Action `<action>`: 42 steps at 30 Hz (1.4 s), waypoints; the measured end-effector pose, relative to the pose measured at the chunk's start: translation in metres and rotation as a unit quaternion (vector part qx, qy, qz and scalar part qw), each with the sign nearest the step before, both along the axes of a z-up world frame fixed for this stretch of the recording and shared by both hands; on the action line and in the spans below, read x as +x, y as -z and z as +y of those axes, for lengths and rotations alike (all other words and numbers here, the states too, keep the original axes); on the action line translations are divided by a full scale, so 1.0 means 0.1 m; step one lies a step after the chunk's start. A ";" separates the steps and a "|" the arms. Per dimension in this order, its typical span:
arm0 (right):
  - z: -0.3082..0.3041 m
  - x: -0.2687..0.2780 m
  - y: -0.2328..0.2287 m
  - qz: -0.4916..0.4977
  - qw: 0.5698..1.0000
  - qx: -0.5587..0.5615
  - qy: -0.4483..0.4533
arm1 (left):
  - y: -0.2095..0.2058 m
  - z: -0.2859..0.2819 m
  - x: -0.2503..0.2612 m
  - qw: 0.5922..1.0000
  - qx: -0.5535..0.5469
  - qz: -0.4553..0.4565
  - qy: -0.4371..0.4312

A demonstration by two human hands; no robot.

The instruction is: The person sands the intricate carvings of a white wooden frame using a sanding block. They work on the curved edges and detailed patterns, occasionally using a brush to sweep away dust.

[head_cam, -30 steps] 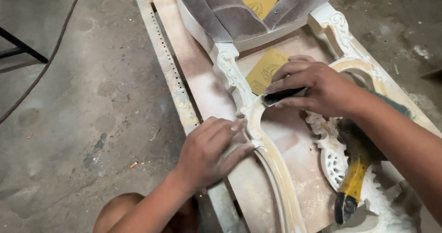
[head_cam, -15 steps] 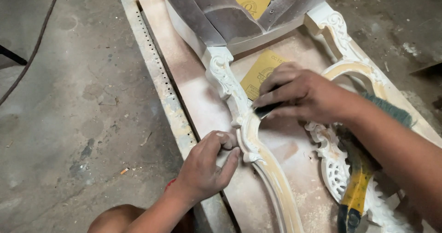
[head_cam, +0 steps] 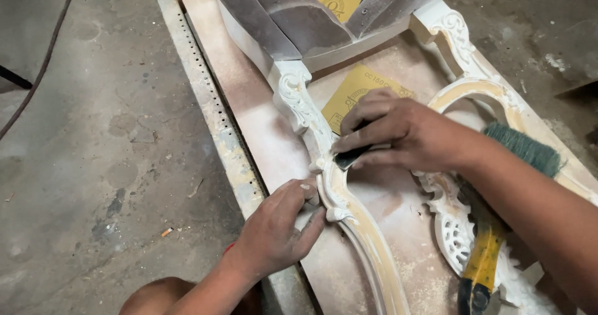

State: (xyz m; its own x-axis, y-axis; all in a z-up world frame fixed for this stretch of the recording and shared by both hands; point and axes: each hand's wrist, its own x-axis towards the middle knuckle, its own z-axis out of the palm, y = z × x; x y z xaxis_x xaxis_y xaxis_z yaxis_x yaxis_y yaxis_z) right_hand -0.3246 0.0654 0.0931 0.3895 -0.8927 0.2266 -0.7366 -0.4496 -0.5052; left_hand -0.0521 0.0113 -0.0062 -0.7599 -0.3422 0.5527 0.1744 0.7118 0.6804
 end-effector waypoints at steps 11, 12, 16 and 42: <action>0.01 -0.05 0.01 0.032 0.999 0.001 0.007 | -0.04 0.01 0.01 1.000 0.004 -0.005 0.005; 0.01 0.04 -0.01 0.015 1.000 -0.013 -0.014 | -0.05 0.01 0.01 1.000 0.005 -0.007 0.002; -0.01 -0.07 0.01 0.008 1.000 0.027 0.007 | -0.05 0.01 0.00 1.000 0.012 0.003 0.005; -0.08 0.28 -0.26 0.053 0.990 0.011 -0.132 | 0.01 0.01 -0.01 0.999 0.041 -0.003 -0.002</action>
